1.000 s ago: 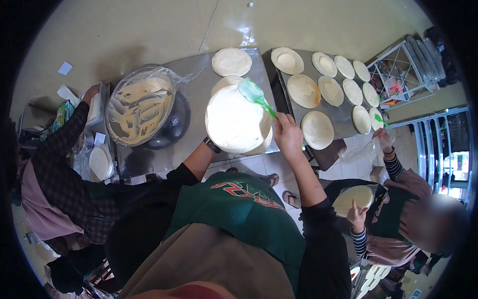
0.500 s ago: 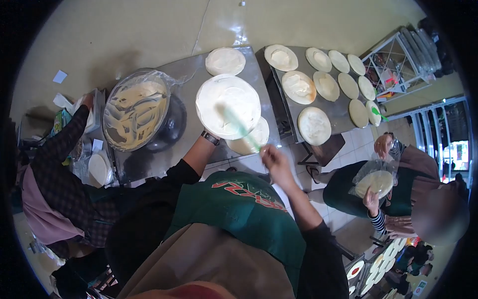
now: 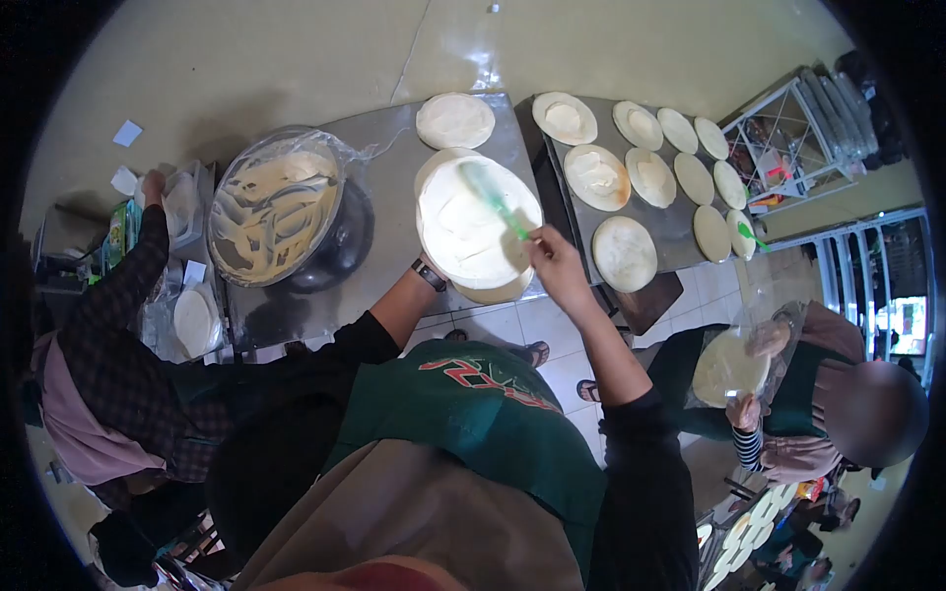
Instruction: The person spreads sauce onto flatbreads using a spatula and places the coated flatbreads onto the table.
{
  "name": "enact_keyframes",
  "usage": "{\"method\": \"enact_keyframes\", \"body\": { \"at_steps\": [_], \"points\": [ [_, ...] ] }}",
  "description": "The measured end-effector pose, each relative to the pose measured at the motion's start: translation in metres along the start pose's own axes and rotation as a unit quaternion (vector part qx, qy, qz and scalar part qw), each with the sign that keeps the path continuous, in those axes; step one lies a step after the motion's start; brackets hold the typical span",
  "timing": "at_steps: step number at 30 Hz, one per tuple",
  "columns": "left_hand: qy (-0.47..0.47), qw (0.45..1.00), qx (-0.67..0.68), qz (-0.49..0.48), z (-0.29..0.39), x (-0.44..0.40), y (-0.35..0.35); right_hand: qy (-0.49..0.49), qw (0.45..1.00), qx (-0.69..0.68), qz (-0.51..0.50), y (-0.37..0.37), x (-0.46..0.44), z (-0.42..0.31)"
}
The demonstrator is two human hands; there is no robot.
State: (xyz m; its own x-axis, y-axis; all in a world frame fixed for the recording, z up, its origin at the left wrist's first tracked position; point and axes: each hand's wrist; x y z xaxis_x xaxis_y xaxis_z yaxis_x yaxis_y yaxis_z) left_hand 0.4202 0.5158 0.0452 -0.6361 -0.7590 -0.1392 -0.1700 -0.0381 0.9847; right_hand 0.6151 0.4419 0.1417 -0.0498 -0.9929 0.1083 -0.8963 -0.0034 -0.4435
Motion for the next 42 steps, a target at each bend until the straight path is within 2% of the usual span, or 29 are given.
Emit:
{"method": "enact_keyframes", "body": {
  "at_steps": [1, 3, 5, 6, 7, 9, 10, 13, 15, 17, 19, 21, 23, 26, 28, 30, 33, 37, 39, 41, 42],
  "points": [
    [0.038, 0.999, -0.019, 0.015, -0.002, -0.001, 0.002, -0.013, 0.999, 0.03, -0.035, 0.0, 0.007, -0.002],
    [0.051, 0.998, -0.02, 0.042, 0.003, -0.004, 0.002, -0.028, 0.995, 0.061, -0.075, 0.002, 0.022, -0.022],
    [0.0, 0.999, 0.053, -0.01, 0.01, -0.003, -0.007, -0.217, 0.948, 0.223, 0.064, 0.003, 0.037, -0.046],
    [-0.011, 0.997, 0.077, -0.024, 0.01, -0.002, -0.011, -0.241, 0.925, 0.285, 0.068, 0.002, 0.039, -0.051],
    [-0.011, 0.997, 0.077, -0.024, 0.008, -0.001, -0.015, -0.241, 0.925, 0.285, 0.068, 0.003, 0.038, -0.052],
    [0.026, 0.997, -0.023, 0.069, 0.0, 0.001, 0.002, -0.351, 0.862, 0.358, 0.071, 0.006, 0.033, -0.051],
    [0.023, 0.998, -0.018, 0.054, -0.004, 0.0, 0.001, -0.36, 0.851, 0.375, 0.077, 0.009, 0.028, -0.048],
    [-0.014, 0.999, -0.016, 0.032, 0.0, -0.004, -0.03, -0.307, 0.86, 0.389, 0.122, 0.008, 0.01, -0.037],
    [-0.028, 0.999, 0.009, 0.014, -0.007, 0.002, -0.007, -0.271, 0.867, 0.396, 0.135, -0.002, -0.001, -0.033],
    [-0.004, 0.999, -0.03, 0.017, -0.007, 0.003, 0.001, -0.198, 0.867, 0.4, 0.222, -0.014, -0.009, -0.027],
    [-0.005, 0.999, -0.036, 0.015, -0.002, 0.001, -0.001, -0.171, 0.882, 0.385, 0.21, -0.021, -0.005, -0.029],
    [-0.043, 0.999, -0.027, -0.02, 0.003, -0.001, -0.015, -0.241, 0.903, 0.329, 0.134, -0.016, 0.007, -0.04],
    [-0.045, 0.999, -0.016, -0.025, 0.002, 0.001, -0.011, -0.209, 0.912, 0.334, 0.113, -0.014, 0.009, -0.04],
    [-0.04, 0.999, -0.01, -0.014, -0.003, 0.004, 0.008, -0.102, 0.885, 0.429, 0.152, -0.033, 0.0, -0.034],
    [-0.036, 0.999, -0.014, 0.002, -0.002, 0.002, 0.008, -0.136, 0.896, 0.395, 0.153, -0.037, 0.003, -0.042],
    [-0.066, 0.997, -0.019, -0.047, -0.001, 0.002, 0.0, -0.232, 0.903, 0.327, 0.156, -0.031, 0.008, -0.052],
    [-0.064, 0.996, -0.017, -0.052, -0.006, -0.001, -0.001, -0.199, 0.885, 0.405, 0.118, -0.023, 0.005, -0.048],
    [-0.041, 0.999, -0.024, -0.013, -0.007, 0.0, 0.015, -0.124, 0.845, 0.49, 0.174, -0.051, 0.002, -0.051],
    [-0.041, 0.998, -0.048, 0.011, -0.006, -0.001, 0.014, -0.137, 0.854, 0.469, 0.182, -0.051, 0.005, -0.059],
    [-0.05, 0.998, -0.046, 0.003, -0.007, -0.004, 0.008, -0.225, 0.882, 0.389, 0.142, -0.038, 0.007, -0.066],
    [-0.054, 0.998, -0.045, -0.005, -0.006, -0.005, 0.005, -0.188, 0.879, 0.421, 0.124, -0.033, 0.008, -0.069]
  ]
}}
Point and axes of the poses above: each hand's wrist, its own x-axis away from the middle knuckle, its own y-axis out of the palm, z = x × y, and after that the axes turned 4 degrees about x, right-handed
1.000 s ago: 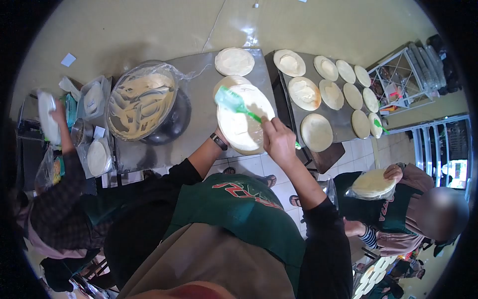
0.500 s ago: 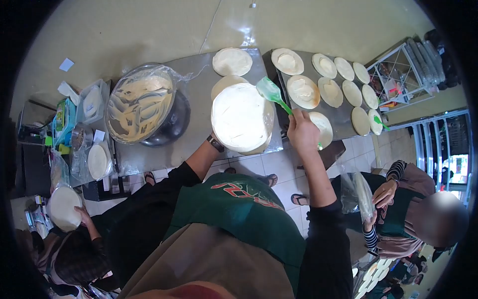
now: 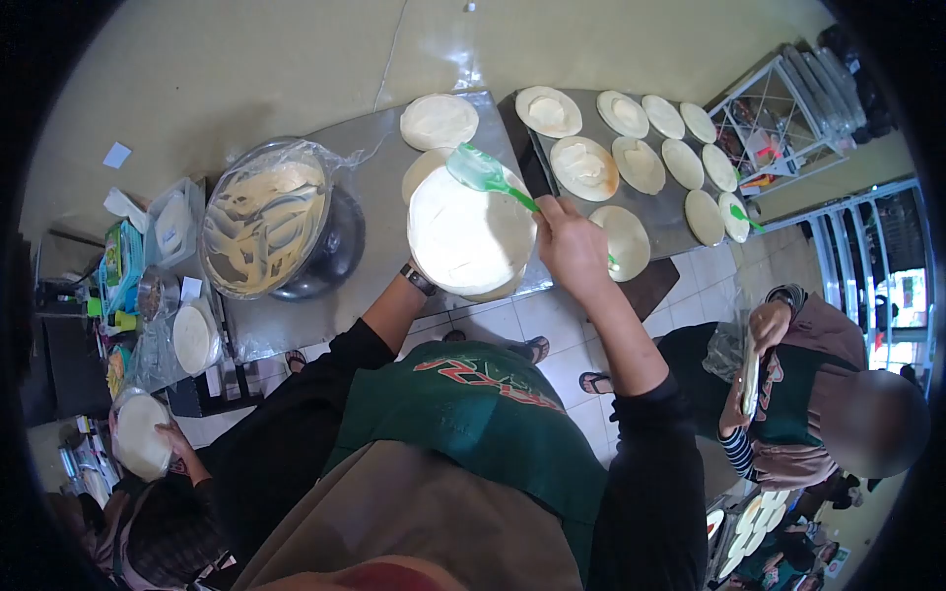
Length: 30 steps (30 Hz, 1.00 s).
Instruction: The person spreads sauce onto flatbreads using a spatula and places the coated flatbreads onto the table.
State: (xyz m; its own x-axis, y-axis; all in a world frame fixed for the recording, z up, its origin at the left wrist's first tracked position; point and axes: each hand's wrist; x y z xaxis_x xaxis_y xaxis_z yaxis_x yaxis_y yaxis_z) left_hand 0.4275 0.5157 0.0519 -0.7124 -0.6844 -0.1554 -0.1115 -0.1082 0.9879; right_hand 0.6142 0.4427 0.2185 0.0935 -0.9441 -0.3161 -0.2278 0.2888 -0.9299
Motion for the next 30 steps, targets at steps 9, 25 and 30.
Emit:
{"method": "enact_keyframes", "body": {
  "at_steps": [9, 25, 30],
  "points": [
    [0.12, 0.992, -0.038, 0.004, 0.019, 0.011, 0.005, 0.142, 0.984, -0.004, -0.105, -0.019, 0.065, 0.036],
    [0.121, 0.989, -0.039, 0.073, 0.022, 0.019, -0.011, 0.184, 0.824, -0.509, -0.167, 0.042, 0.071, 0.019],
    [0.125, 0.987, -0.04, 0.089, 0.008, 0.005, -0.016, 0.076, 0.914, -0.393, -0.059, 0.074, 0.063, 0.004]
  ]
}}
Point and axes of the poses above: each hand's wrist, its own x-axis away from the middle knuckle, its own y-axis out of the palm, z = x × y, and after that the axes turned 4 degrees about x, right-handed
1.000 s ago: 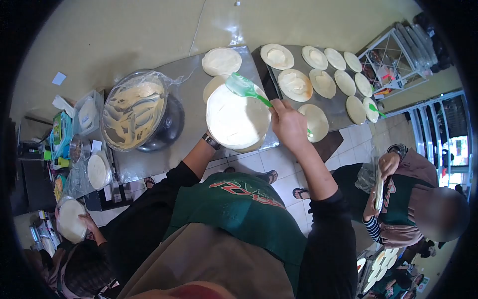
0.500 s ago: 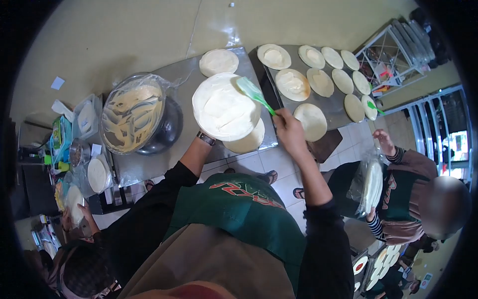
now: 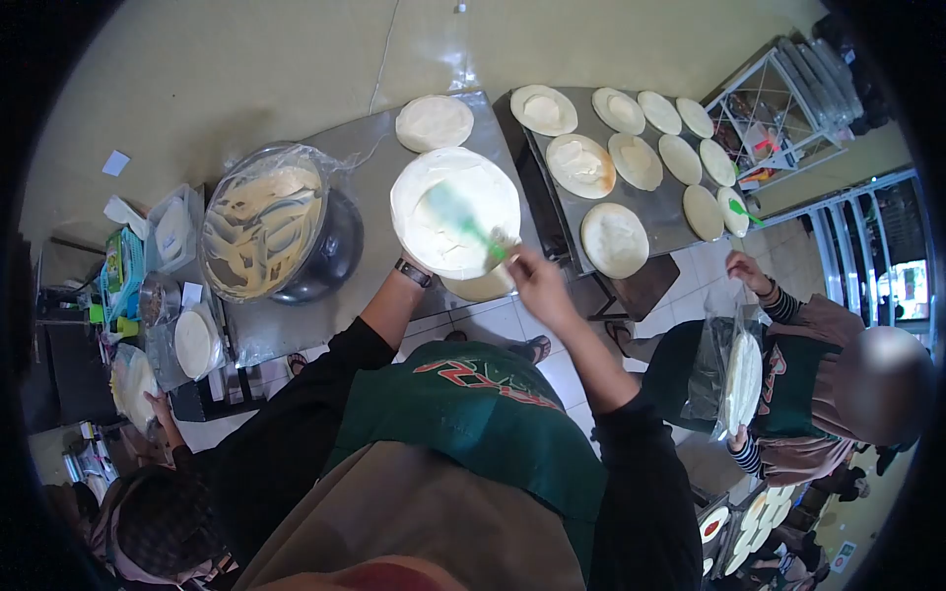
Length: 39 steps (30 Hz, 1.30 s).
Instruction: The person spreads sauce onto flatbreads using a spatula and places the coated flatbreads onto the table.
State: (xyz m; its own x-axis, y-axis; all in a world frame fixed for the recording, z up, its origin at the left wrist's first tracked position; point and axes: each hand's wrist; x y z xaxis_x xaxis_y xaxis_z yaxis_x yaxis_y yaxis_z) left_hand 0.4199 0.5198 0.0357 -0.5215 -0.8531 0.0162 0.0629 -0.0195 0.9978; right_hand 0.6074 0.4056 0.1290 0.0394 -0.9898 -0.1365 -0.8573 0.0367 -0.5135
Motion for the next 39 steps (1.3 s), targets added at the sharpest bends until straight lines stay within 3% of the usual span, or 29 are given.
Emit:
{"method": "enact_keyframes", "body": {
  "at_steps": [1, 3, 5, 6, 9, 11, 12, 13, 16, 17, 19, 23, 25, 27, 29, 31, 32, 35, 37, 38, 39],
  "points": [
    [0.002, 1.0, 0.0, 0.004, 0.007, 0.002, -0.002, 0.018, 0.996, 0.024, -0.082, -0.002, 0.01, -0.011],
    [0.005, 1.0, -0.001, 0.012, 0.006, 0.0, -0.003, 0.171, 0.96, -0.108, -0.191, -0.017, 0.021, -0.032],
    [0.01, 1.0, -0.001, 0.026, 0.007, 0.004, -0.008, 0.152, 0.969, -0.161, -0.109, -0.03, 0.026, -0.006],
    [-0.027, 0.978, 0.141, -0.149, 0.01, 0.006, -0.016, 0.136, 0.978, -0.147, -0.05, -0.035, 0.022, 0.005],
    [0.015, 0.981, 0.162, -0.102, 0.007, 0.005, -0.016, 0.128, 0.99, 0.06, -0.022, -0.044, 0.033, 0.024],
    [0.026, 0.985, 0.138, -0.101, 0.009, 0.002, -0.015, 0.104, 0.994, -0.012, -0.043, -0.033, 0.051, 0.02],
    [0.037, 0.988, 0.113, -0.098, 0.011, 0.002, -0.016, 0.172, 0.979, -0.065, -0.091, -0.037, 0.057, 0.007],
    [0.036, 0.988, 0.113, -0.097, 0.012, 0.001, -0.017, 0.172, 0.979, -0.065, -0.09, -0.039, 0.056, 0.009],
    [0.075, 0.996, 0.005, 0.048, 0.015, 0.003, -0.014, 0.174, 0.98, -0.096, -0.006, -0.043, 0.049, 0.024],
    [0.072, 0.996, 0.004, 0.048, 0.013, 0.003, -0.015, 0.175, 0.98, -0.097, -0.003, -0.039, 0.052, 0.029],
    [0.049, 0.992, 0.097, -0.068, 0.01, -0.003, -0.012, 0.177, 0.982, -0.062, -0.022, -0.028, 0.054, 0.031],
    [0.017, 0.987, 0.091, -0.129, 0.009, -0.003, -0.003, 0.2, 0.952, -0.171, -0.158, -0.027, 0.066, -0.003],
    [-0.018, 0.98, 0.145, -0.139, 0.003, -0.002, -0.006, 0.188, 0.962, -0.185, -0.067, -0.028, 0.049, 0.01],
    [-0.022, 0.983, 0.137, -0.119, -0.004, -0.004, -0.009, 0.179, 0.975, -0.13, 0.019, -0.028, 0.022, 0.023],
    [-0.021, 0.986, 0.127, -0.107, -0.004, -0.009, -0.012, 0.143, 0.987, -0.073, 0.025, -0.02, 0.025, 0.039],
    [0.103, 0.992, -0.076, 0.002, -0.004, -0.017, -0.018, 0.151, 0.985, -0.073, -0.031, -0.013, 0.048, 0.027],
    [0.108, 0.991, -0.074, 0.003, -0.003, -0.016, -0.015, 0.181, 0.969, -0.143, -0.089, -0.01, 0.06, 0.021],
    [0.093, 0.994, -0.065, 0.004, 0.005, -0.008, -0.015, 0.185, 0.958, -0.135, -0.169, -0.007, 0.057, -0.011],
    [0.073, 0.996, -0.059, 0.008, -0.003, -0.014, -0.014, 0.143, 0.978, -0.121, -0.091, -0.001, 0.027, -0.019],
    [0.065, 0.996, -0.055, 0.006, -0.001, -0.001, -0.015, 0.093, 0.992, 0.0, -0.08, -0.003, 0.009, -0.016],
    [0.058, 0.997, -0.052, 0.004, -0.012, -0.004, -0.012, 0.061, 0.996, -0.002, -0.068, -0.001, -0.005, -0.019]
  ]
}}
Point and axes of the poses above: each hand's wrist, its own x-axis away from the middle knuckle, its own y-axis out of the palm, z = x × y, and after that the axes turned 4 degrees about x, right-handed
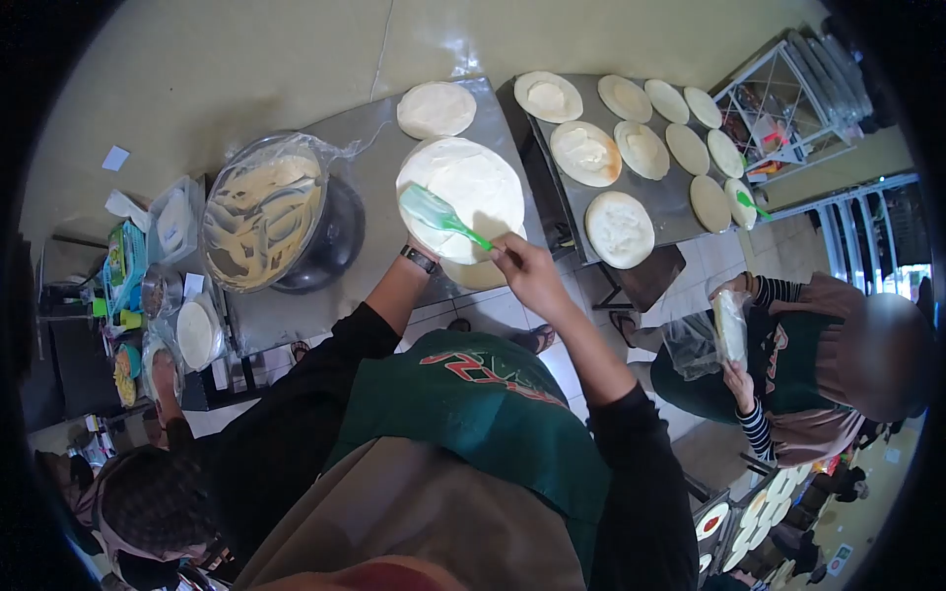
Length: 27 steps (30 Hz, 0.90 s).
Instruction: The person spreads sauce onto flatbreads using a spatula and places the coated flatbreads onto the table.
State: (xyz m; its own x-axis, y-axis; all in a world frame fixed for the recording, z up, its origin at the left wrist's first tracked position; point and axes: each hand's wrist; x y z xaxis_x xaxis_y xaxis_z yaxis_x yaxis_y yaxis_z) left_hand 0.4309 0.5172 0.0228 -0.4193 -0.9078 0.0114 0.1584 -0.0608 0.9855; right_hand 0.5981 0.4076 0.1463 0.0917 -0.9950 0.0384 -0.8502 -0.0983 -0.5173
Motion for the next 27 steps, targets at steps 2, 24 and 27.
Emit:
{"method": "enact_keyframes", "body": {
  "at_steps": [2, 24, 27],
  "points": [
    [-0.01, 1.0, 0.005, -0.005, 0.0, 0.0, 0.004, -0.128, 0.981, 0.136, 0.051, -0.005, 0.0, 0.0],
    [-0.04, 0.99, -0.13, -0.02, 0.011, -0.002, 0.011, -0.241, 0.915, 0.316, 0.066, -0.082, 0.008, -0.018],
    [-0.051, 0.991, -0.121, -0.025, -0.006, 0.001, 0.015, -0.231, 0.904, 0.346, 0.098, -0.051, -0.019, -0.016]
  ]
}}
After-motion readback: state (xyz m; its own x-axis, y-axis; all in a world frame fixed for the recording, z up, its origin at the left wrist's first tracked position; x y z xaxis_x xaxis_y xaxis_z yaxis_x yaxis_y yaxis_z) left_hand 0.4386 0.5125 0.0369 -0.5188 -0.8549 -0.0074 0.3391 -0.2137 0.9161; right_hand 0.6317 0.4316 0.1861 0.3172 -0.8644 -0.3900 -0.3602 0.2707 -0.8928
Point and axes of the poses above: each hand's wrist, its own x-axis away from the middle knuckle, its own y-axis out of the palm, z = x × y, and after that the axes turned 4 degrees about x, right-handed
